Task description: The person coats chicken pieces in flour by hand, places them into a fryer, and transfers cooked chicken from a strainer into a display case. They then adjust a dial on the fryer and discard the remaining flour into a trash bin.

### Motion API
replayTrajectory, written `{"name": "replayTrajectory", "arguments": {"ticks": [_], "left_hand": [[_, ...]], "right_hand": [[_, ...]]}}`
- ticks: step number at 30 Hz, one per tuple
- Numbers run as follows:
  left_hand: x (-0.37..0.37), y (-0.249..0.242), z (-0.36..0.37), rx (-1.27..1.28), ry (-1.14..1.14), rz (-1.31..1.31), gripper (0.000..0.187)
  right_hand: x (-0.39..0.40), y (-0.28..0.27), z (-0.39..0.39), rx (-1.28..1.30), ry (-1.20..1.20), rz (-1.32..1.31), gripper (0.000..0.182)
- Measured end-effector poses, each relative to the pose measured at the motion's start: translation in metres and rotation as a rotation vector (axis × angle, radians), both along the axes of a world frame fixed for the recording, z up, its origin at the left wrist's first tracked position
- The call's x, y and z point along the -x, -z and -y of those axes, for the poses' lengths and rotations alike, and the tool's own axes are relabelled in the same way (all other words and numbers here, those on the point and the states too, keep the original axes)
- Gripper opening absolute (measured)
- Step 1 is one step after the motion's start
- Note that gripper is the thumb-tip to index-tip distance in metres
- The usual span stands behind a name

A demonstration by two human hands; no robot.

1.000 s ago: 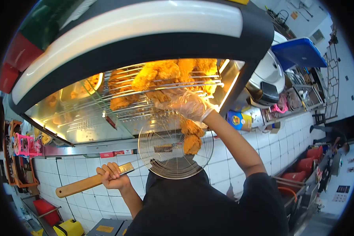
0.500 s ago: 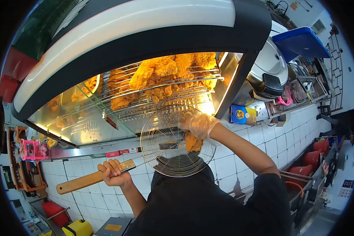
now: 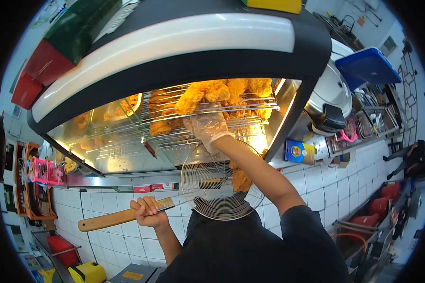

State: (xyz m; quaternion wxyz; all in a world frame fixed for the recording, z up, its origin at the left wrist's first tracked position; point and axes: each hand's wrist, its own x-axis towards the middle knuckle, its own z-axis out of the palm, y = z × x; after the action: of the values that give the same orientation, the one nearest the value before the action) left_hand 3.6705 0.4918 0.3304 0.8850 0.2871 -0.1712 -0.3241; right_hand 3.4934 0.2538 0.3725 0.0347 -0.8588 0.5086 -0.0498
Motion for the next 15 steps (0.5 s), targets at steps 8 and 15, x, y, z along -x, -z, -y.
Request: {"name": "replayTrajectory", "arguments": {"ticks": [8, 15], "left_hand": [[0.002, -0.002, -0.004, 0.019, -0.021, -0.084, 0.021], [-0.002, 0.004, -0.006, 0.031, 0.002, -0.119, 0.02]], "right_hand": [[-0.007, 0.039, 0.003, -0.098, 0.069, -0.109, 0.052], [-0.01, 0.057, 0.007, 0.083, -0.066, -0.104, 0.04]]}}
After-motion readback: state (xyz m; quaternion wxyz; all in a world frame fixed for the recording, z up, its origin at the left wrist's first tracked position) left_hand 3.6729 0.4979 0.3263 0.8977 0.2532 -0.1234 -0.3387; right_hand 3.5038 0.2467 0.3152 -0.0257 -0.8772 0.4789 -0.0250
